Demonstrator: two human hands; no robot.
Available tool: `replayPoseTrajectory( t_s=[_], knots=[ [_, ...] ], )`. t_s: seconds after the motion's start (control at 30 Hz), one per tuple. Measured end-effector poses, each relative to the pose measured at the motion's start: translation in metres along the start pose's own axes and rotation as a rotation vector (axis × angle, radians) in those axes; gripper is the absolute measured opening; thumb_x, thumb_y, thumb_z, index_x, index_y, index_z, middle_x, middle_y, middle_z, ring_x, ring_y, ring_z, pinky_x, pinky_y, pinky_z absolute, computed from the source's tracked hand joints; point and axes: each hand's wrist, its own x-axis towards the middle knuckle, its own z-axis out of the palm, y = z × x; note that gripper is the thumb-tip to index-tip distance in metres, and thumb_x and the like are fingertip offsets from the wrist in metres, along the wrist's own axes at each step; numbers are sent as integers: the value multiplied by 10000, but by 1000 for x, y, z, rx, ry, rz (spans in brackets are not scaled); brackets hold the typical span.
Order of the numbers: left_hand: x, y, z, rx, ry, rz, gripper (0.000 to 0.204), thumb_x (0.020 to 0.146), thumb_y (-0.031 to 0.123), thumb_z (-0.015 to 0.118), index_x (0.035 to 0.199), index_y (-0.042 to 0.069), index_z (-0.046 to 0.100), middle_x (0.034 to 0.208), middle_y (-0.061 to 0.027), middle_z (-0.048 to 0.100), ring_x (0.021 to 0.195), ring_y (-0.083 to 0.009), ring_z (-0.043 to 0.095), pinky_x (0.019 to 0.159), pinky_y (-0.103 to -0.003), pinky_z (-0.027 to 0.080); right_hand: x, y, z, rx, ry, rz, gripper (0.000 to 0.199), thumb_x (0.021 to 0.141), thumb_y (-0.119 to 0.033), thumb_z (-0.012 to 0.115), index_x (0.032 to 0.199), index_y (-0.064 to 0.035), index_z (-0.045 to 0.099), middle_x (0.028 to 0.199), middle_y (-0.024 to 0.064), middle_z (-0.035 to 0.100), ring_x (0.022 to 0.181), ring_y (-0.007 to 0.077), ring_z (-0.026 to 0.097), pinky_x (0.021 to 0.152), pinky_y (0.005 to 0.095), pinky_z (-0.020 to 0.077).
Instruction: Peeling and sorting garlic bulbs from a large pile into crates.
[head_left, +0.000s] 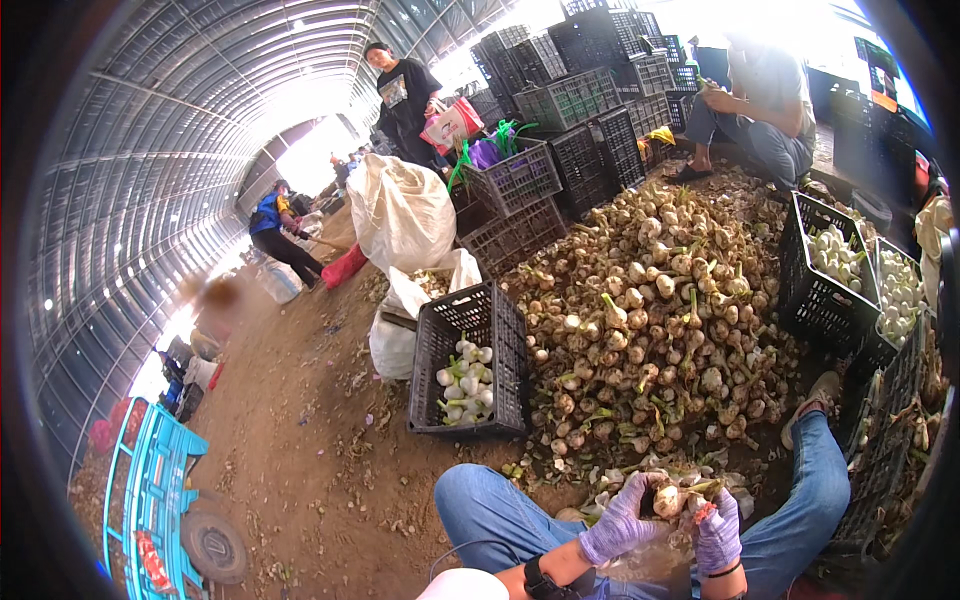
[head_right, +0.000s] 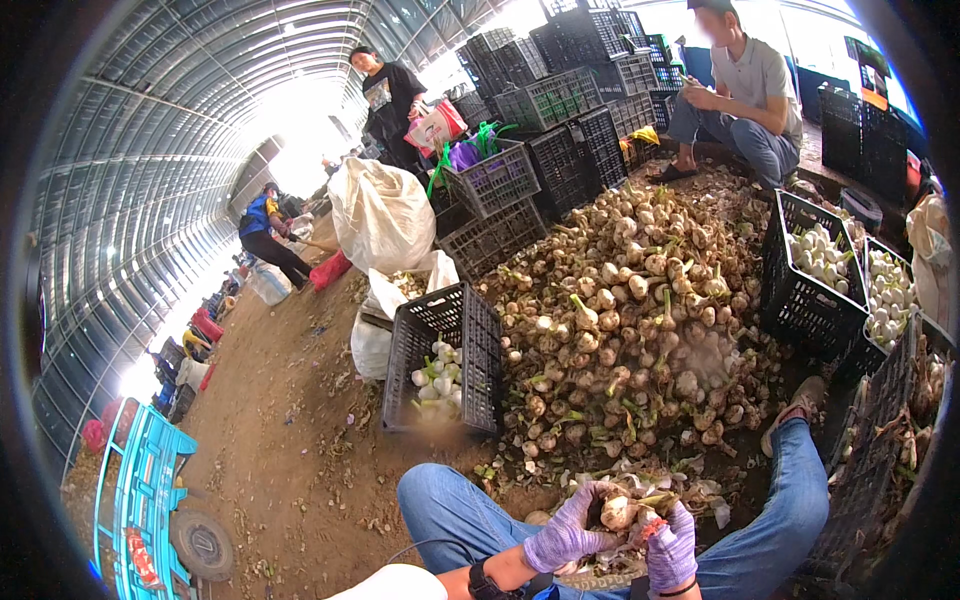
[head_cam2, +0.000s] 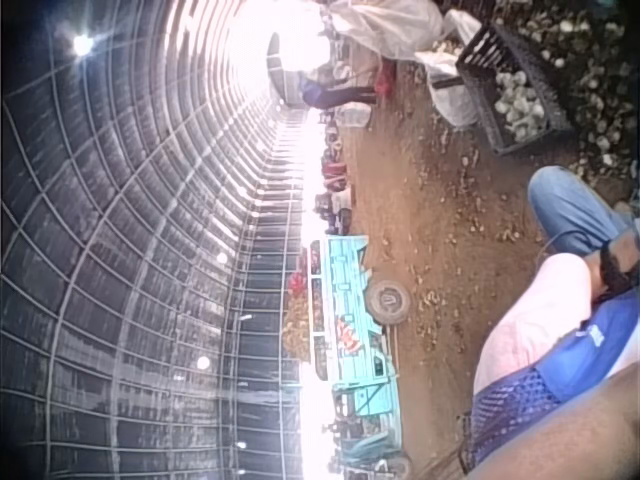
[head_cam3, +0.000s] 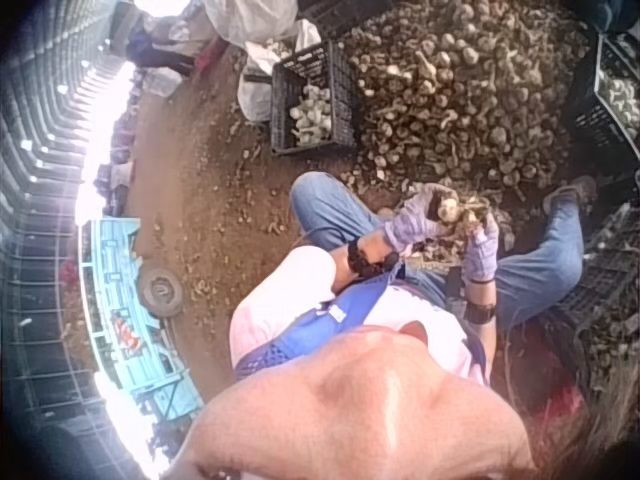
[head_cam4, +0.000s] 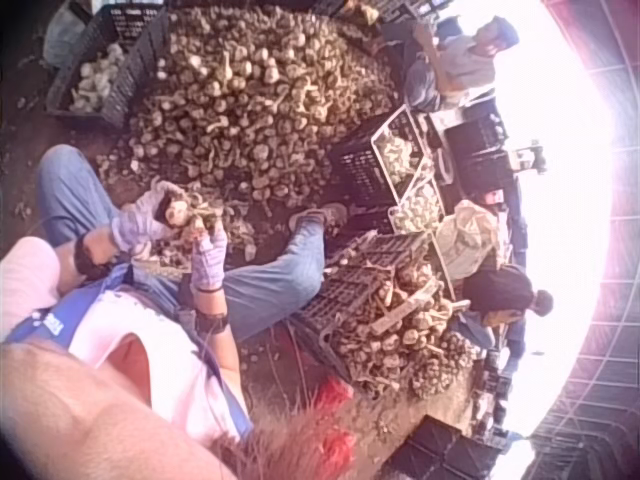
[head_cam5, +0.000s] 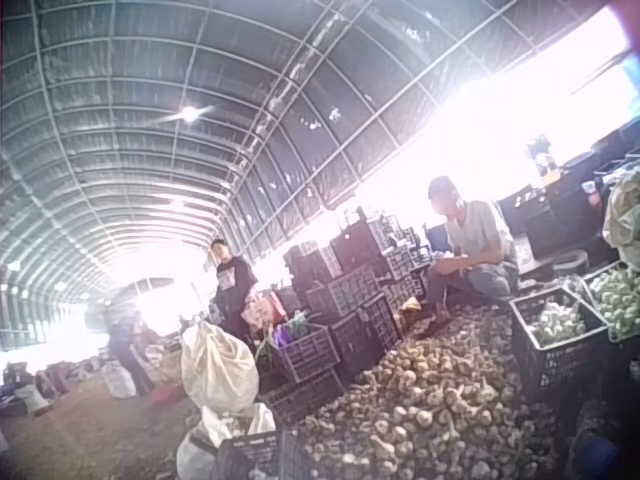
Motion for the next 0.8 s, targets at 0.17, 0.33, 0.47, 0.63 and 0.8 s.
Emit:
replayPoseTrajectory(
  t_s=[0.17,0.33,0.47,0.63,0.8],
  knots=[
    [2,1,-1,-23,-6,-6,651,697,41,748,1234,69,381,1189,-48,488,1085,-147,486,951,-303,402,2,-4,5,-25,21,-8,410,835,-132,586,1199,-8,442,748,-7,494,622,83,496,568,213,447],
    [-3,-1,-1,9,7,1,649,695,47,752,1228,68,383,1180,-45,488,1075,-138,483,945,-296,402,-3,-7,12,-38,-20,-7,425,833,-152,598,1196,2,440,783,2,518,630,76,496,572,204,437],
    [-10,1,4,-61,21,15,612,712,66,746,1212,64,393,1097,-36,503,1012,-116,489,892,-277,420,-11,-13,26,-109,37,-15,604,752,-364,706,1173,1,473,745,-53,523,606,23,474,568,160,411],
    [6,13,12,179,5,140,643,643,80,794,1171,88,426,1131,-35,497,1062,-151,477,926,-295,409,-13,-19,19,-218,59,-114,433,850,-272,524,1196,-14,483,1096,64,552,980,157,543,818,284,454],
    [2,47,14,-87,104,53,683,596,-15,772,1169,95,418,1092,-57,527,1003,-185,543,859,-326,485,-16,-24,47,-42,121,-21,567,831,-366,594,1255,-26,436,1165,42,526,1024,133,525,861,279,435]
  ],
)
